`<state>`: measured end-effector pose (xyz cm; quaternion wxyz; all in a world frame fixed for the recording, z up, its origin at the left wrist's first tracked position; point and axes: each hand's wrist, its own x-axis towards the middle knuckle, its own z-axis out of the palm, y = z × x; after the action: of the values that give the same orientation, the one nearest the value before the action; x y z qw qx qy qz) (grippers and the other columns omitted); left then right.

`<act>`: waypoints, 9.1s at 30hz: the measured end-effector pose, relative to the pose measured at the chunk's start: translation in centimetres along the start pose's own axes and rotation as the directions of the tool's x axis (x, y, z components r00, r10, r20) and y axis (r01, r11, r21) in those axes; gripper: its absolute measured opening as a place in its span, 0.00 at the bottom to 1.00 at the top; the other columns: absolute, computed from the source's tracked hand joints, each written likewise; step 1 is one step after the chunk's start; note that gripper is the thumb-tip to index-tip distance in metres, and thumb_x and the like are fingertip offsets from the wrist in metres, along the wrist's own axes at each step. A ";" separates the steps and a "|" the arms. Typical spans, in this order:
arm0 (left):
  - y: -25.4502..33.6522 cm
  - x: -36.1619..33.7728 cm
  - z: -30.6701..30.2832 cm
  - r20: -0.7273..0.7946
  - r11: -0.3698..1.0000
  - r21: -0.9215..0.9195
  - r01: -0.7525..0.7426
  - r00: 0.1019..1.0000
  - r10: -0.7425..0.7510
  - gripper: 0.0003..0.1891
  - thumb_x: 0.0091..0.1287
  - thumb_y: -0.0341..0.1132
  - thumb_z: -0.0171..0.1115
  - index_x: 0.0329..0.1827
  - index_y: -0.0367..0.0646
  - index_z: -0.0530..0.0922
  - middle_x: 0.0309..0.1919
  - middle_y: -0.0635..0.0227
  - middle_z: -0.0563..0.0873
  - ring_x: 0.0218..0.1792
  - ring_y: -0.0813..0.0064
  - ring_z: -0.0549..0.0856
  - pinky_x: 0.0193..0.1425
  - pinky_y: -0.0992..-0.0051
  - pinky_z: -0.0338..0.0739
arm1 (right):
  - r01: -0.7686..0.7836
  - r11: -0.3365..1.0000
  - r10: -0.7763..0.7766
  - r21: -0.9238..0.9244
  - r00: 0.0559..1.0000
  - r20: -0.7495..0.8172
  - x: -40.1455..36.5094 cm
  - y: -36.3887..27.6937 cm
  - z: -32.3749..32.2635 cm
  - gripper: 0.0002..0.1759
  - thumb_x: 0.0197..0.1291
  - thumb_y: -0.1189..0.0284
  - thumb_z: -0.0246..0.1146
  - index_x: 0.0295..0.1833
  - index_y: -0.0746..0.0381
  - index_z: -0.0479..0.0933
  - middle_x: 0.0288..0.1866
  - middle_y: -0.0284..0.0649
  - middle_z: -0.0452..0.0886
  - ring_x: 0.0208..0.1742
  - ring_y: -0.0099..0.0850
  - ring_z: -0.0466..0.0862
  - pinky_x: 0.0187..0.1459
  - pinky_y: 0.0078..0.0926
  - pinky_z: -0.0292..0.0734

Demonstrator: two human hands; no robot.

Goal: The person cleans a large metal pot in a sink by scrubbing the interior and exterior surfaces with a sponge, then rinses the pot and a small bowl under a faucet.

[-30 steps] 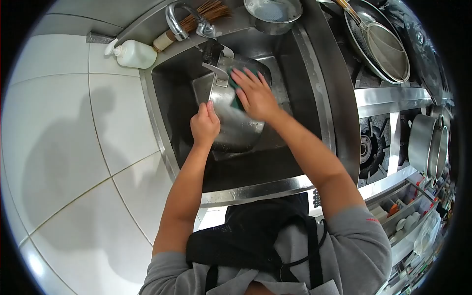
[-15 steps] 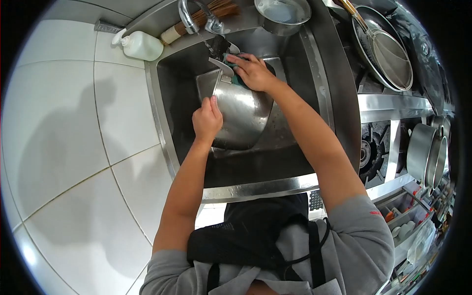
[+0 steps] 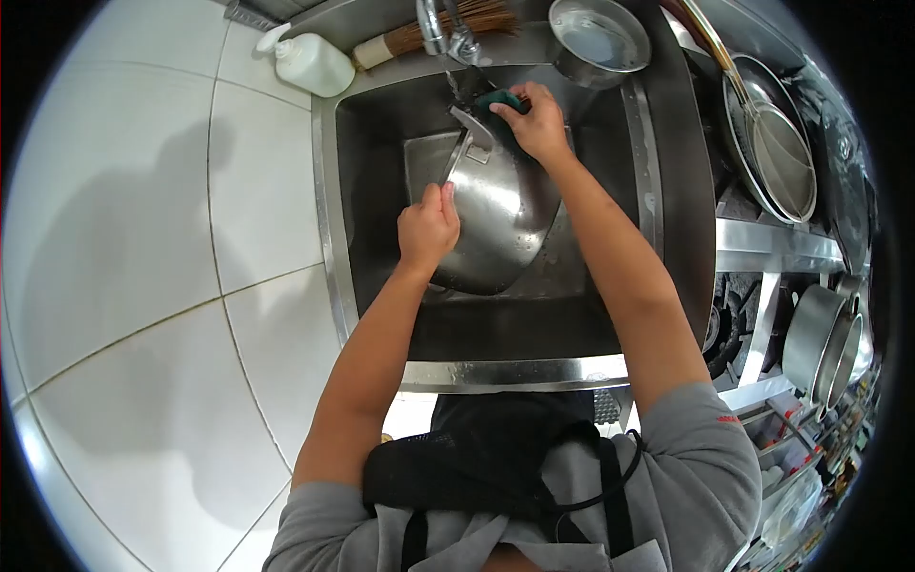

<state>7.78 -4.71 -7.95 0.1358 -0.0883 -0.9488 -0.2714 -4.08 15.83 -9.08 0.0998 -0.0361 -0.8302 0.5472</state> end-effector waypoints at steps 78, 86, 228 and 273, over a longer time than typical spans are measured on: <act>6.9 -4.1 -9.2 0.315 0.934 -0.176 0.312 0.917 -0.247 0.14 0.70 0.42 0.65 0.45 0.40 0.76 0.29 0.59 0.84 0.31 0.71 0.84 0.41 0.70 0.78 | 0.310 0.949 -0.304 -0.051 0.947 0.100 -26.2 -1.8 -4.1 0.27 0.50 0.78 0.67 0.60 0.58 0.80 0.65 0.47 0.72 0.70 0.45 0.70 0.71 0.47 0.62; 3.3 -11.7 -9.5 0.208 0.873 -0.365 0.322 0.943 -0.261 0.11 0.70 0.36 0.65 0.43 0.39 0.75 0.32 0.62 0.84 0.32 0.72 0.84 0.40 0.74 0.78 | 0.403 0.915 -0.375 0.035 0.811 0.450 -32.0 -4.1 -2.8 0.31 0.46 0.81 0.66 0.61 0.53 0.80 0.57 0.31 0.83 0.64 0.34 0.75 0.60 0.39 0.63; -3.2 -8.9 -9.3 0.147 0.755 -0.574 0.317 0.947 -0.286 0.10 0.64 0.34 0.69 0.38 0.39 0.77 0.23 0.59 0.84 0.25 0.67 0.87 0.29 0.72 0.77 | 0.442 0.642 -0.309 -0.626 0.897 0.316 -8.4 -6.7 10.3 0.29 0.72 0.55 0.47 0.75 0.51 0.66 0.75 0.45 0.67 0.74 0.55 0.66 0.67 0.71 0.57; -6.0 -12.2 -8.0 0.023 0.823 -0.483 0.298 0.944 -0.328 0.10 0.61 0.32 0.73 0.40 0.39 0.80 0.28 0.62 0.85 0.29 0.72 0.86 0.35 0.75 0.78 | 0.118 0.965 -0.025 -0.235 0.932 0.363 -6.3 -1.0 3.2 0.31 0.71 0.61 0.46 0.74 0.66 0.64 0.80 0.60 0.54 0.79 0.54 0.57 0.78 0.39 0.54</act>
<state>19.60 -15.17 -8.09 0.0921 0.0460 -0.8486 -0.5190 1.45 11.51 -10.20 -0.0379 0.0817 -0.8983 0.4301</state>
